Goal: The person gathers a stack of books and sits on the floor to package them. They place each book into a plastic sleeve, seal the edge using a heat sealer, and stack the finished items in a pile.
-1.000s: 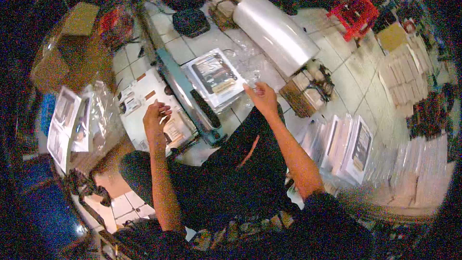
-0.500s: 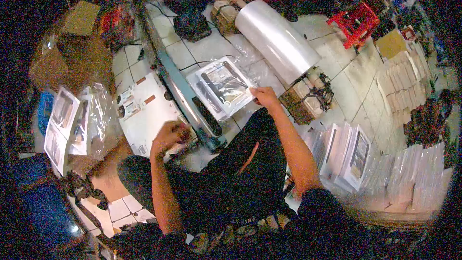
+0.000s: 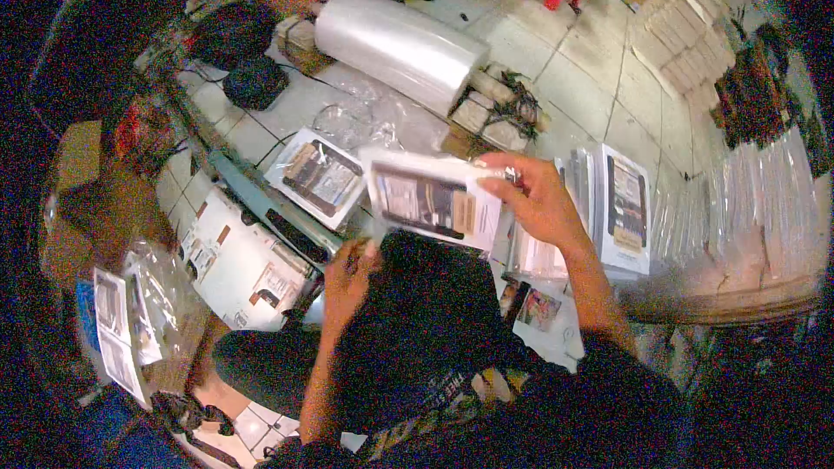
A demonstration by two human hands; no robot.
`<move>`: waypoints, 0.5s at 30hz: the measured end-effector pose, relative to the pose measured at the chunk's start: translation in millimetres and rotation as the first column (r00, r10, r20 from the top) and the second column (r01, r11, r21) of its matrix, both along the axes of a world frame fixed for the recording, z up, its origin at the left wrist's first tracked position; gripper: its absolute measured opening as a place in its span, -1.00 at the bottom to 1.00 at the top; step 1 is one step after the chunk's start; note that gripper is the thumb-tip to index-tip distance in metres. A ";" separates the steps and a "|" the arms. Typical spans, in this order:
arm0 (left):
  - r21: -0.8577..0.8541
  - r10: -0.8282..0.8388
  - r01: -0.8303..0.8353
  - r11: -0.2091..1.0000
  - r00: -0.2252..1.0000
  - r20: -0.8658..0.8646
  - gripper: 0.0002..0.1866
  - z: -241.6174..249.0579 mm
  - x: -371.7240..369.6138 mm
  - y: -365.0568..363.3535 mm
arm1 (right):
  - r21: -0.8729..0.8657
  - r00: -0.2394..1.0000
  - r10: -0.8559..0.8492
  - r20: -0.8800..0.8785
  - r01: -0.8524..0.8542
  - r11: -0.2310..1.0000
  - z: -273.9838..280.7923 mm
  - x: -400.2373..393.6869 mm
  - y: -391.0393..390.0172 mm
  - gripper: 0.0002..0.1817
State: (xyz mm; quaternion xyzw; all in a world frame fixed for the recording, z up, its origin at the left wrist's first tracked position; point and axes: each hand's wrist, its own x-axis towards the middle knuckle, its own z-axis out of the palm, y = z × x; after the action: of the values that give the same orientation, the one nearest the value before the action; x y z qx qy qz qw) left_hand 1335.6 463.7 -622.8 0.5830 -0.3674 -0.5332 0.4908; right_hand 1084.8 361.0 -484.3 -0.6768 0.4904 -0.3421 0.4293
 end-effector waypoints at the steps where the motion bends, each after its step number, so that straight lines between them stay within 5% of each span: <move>1: -0.177 0.156 -0.126 0.976 0.974 0.163 -0.50 -6.9 -11.7 1.2 | 0.012 1.000 -0.015 0.005 0.015 1.000 -0.6 -2.9 7.4 -0.69; 2: -0.285 0.205 -0.102 0.953 0.910 0.360 -0.56 -10.4 -19.1 -0.4 | 0.043 0.997 0.075 -0.006 -0.075 0.996 -1.9 -6.4 14.0 -0.73; 3: -0.270 0.187 -0.090 0.959 0.913 0.363 -0.56 -13.1 -20.6 -0.7 | 0.076 0.986 0.165 -0.016 -0.163 0.984 -1.0 -10.0 20.9 -0.78; 5: -0.151 -0.018 0.028 0.988 0.998 0.064 -0.60 -11.2 -16.9 1.9 | 0.176 0.989 0.122 -0.085 -0.106 0.979 6.3 -10.7 29.0 -0.84; 7: -0.175 -0.039 0.054 0.983 0.996 0.085 -0.67 -18.9 -4.9 5.4 | 0.124 0.988 0.010 -0.155 0.009 0.992 5.2 -14.7 27.3 -0.85; 9: -0.152 -0.011 0.024 0.988 0.996 0.086 -0.73 -7.5 2.5 7.4 | 0.068 0.998 -0.010 -0.068 0.014 0.998 9.1 -12.3 27.3 -0.80; 11: -0.239 -0.007 -0.005 0.971 0.999 -0.049 -0.73 -1.8 -0.8 8.8 | 0.235 0.936 -0.205 0.285 0.139 0.962 16.7 -7.7 23.1 -0.72; 13: -0.182 -0.001 -0.019 0.983 0.994 -0.109 -0.69 -6.8 2.7 10.0 | 0.158 0.926 -0.206 0.315 0.163 0.974 -0.6 -11.4 16.4 -0.63; 15: -0.196 -0.014 -0.006 0.981 0.995 -0.099 -0.67 -8.7 5.8 11.1 | -0.166 0.936 -0.130 0.327 0.192 0.967 -21.1 -9.2 14.4 -0.60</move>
State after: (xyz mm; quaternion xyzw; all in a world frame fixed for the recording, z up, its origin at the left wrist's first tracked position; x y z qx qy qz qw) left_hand 1341.4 474.8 -631.5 0.5034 -0.3944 -0.5239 0.5627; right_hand 1075.6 375.4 -505.4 -0.6099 0.4342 -0.5258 0.4038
